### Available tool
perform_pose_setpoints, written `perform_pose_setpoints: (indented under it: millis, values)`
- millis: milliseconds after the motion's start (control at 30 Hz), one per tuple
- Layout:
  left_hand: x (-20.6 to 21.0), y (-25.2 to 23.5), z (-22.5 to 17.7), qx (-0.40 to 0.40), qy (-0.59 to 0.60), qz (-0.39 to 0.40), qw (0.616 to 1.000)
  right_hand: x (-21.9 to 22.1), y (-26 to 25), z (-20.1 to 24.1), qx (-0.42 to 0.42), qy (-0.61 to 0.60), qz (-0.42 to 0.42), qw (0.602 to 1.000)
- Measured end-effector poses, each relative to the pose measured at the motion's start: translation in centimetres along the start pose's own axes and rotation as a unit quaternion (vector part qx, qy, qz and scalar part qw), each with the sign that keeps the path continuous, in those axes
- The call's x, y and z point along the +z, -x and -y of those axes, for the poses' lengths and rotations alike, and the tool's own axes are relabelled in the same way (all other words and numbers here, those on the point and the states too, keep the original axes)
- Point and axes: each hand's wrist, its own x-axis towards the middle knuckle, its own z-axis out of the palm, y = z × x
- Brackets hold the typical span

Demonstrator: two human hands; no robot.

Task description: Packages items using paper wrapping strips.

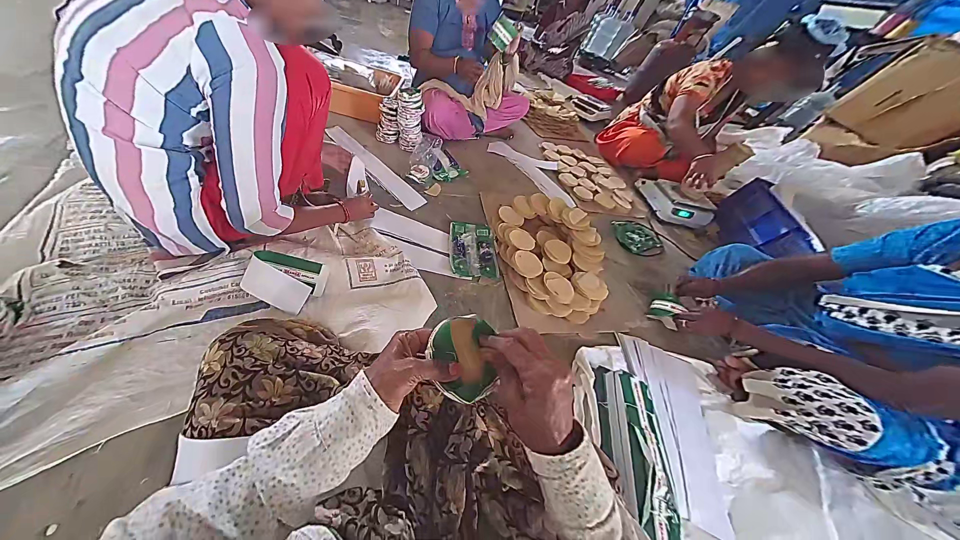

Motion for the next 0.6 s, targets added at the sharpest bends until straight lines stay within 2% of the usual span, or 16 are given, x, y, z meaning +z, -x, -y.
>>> perform_pose_setpoints:
  millis: [67, 133, 267, 367, 500, 600]
  values:
    - [-0.5, -0.3, 0.3, -0.007, -0.013, 0.050, 0.999, -0.5, -0.4, 0.0, 0.050, -0.047, 0.005, 0.998]
    - [-0.8, -0.6, 0.3, -0.011, -0.038, 0.093, 0.995, -0.9, -0.7, -0.1, 0.055, -0.052, 0.008, 0.997]
    - [-1.0, -0.7, -1.0, -0.020, -0.073, 0.153, 0.985, -1.1, -0.4, -0.2, -0.059, 0.000, 0.004, 0.998]
    - [-1.8, -0.8, -1.6, -0.043, -0.084, 0.192, 0.977, -1.7, -0.1, 0.1, -0.123, 0.039, 0.067, 0.989]
    - [-2.7, -1.3, -2.3, -0.089, -0.183, 0.272, 0.941, -2.2, -0.3, 0.6, -0.064, -0.033, 0.129, 0.989]
    - [-2.8, -1.5, -2.0, -0.091, -0.237, 0.280, 0.926, -1.8, 0.0, 0.6, -0.084, -0.031, 0.136, 0.987]
